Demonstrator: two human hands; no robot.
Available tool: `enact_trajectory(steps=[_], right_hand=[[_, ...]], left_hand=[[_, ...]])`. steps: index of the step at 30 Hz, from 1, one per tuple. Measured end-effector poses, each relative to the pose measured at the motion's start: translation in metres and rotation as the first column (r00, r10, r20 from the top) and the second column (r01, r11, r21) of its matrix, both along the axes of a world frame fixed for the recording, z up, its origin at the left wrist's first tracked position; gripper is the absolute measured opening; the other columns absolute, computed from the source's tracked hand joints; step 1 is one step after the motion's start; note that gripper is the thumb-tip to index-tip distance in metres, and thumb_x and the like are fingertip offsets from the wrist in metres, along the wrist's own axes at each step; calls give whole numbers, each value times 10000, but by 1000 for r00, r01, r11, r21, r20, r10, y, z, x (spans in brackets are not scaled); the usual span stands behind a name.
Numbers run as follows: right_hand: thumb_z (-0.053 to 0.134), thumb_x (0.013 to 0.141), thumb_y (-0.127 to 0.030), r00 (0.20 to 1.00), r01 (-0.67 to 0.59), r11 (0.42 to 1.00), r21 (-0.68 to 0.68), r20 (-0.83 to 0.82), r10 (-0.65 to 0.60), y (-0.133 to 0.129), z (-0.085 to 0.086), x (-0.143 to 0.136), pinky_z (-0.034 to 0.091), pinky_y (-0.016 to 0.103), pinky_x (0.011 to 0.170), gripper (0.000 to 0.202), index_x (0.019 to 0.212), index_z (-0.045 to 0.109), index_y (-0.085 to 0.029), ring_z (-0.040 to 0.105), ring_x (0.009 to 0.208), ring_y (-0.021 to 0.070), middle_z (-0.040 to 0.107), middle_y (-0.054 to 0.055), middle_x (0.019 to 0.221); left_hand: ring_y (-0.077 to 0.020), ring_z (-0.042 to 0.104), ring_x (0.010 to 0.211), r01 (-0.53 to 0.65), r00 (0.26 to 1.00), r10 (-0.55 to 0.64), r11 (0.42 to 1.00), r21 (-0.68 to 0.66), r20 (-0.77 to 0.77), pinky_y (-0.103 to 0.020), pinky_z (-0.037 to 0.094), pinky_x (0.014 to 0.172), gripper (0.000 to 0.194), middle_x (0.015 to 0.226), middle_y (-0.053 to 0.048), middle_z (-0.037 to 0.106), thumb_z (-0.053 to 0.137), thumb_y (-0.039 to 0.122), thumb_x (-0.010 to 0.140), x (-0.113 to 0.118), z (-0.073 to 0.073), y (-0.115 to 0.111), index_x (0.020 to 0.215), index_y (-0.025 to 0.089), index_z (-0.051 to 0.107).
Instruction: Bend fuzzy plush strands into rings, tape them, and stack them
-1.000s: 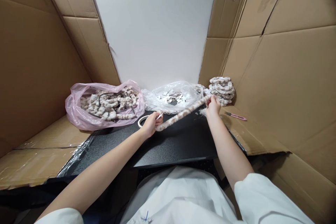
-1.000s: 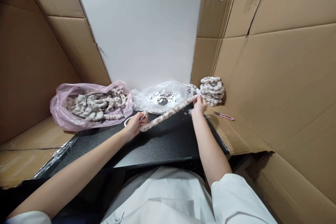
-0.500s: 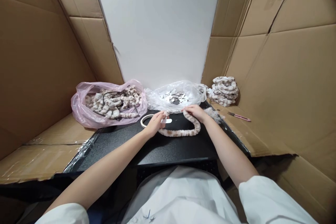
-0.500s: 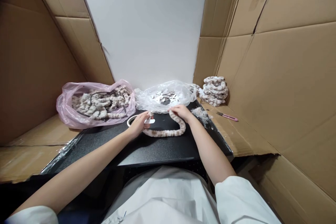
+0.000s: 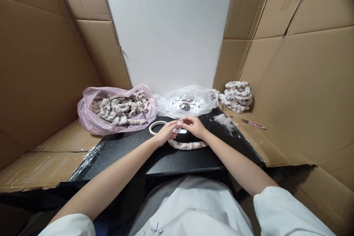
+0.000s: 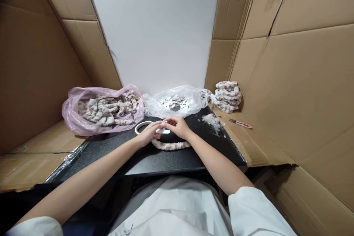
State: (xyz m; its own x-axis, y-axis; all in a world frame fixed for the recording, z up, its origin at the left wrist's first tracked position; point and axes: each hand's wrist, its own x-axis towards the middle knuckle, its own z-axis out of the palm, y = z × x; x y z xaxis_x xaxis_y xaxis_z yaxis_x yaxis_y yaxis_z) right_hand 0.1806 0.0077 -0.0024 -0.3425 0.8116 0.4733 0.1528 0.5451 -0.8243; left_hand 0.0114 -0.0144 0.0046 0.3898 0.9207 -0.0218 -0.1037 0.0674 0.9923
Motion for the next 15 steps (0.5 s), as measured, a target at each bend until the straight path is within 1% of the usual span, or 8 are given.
enact_trajectory(steps=[2,5,8,10,13,15], right_hand=[[713,724,-419,1000,3,1000,0,-23,-3,-1,0,-3,419,249,573,252,821,733,-187,532,615,125,666,24,743],[765,656,-394,998,-14,999,-39,-54,12,-1,-1,-2,423,250,576,253,789,738,-180,532,615,120,670,22,750],[799,596,-370,996,-74,982,-176,-71,63,0,-2,-1,442,260,588,296,805,744,-168,545,587,120,673,11,690],[810,571,-378,989,-113,961,-253,-126,83,1,-2,-1,470,280,638,310,781,740,-160,584,611,133,691,14,687],[808,565,-405,968,-143,949,-281,-240,75,1,1,-2,491,303,721,311,738,730,-159,629,686,152,718,24,731],[804,570,-415,958,-130,952,-277,-281,49,1,3,-2,493,300,731,310,735,727,-164,633,700,152,718,20,729]], left_hand=[[-21,265,388,-13,1000,13,999,-32,7,-155,163,404,256,530,91,345,658,343,677,0,-1,1,757,181,477],[-25,254,374,-46,999,46,998,-41,-5,-144,158,392,194,527,92,354,595,287,681,0,-2,2,806,199,474],[-33,270,369,-32,999,31,999,-43,-19,-138,176,387,171,514,91,356,551,258,681,-1,-2,3,828,205,482],[-36,279,368,-20,1000,20,999,-40,-14,-137,189,387,165,501,92,358,545,251,677,-1,-2,3,822,203,484],[-44,346,386,-30,999,30,1000,6,12,-145,252,398,169,519,76,426,561,262,677,0,-2,3,819,191,504],[-67,426,412,-49,999,48,998,46,12,-164,319,415,180,540,53,497,580,300,694,0,-1,2,814,182,515]])
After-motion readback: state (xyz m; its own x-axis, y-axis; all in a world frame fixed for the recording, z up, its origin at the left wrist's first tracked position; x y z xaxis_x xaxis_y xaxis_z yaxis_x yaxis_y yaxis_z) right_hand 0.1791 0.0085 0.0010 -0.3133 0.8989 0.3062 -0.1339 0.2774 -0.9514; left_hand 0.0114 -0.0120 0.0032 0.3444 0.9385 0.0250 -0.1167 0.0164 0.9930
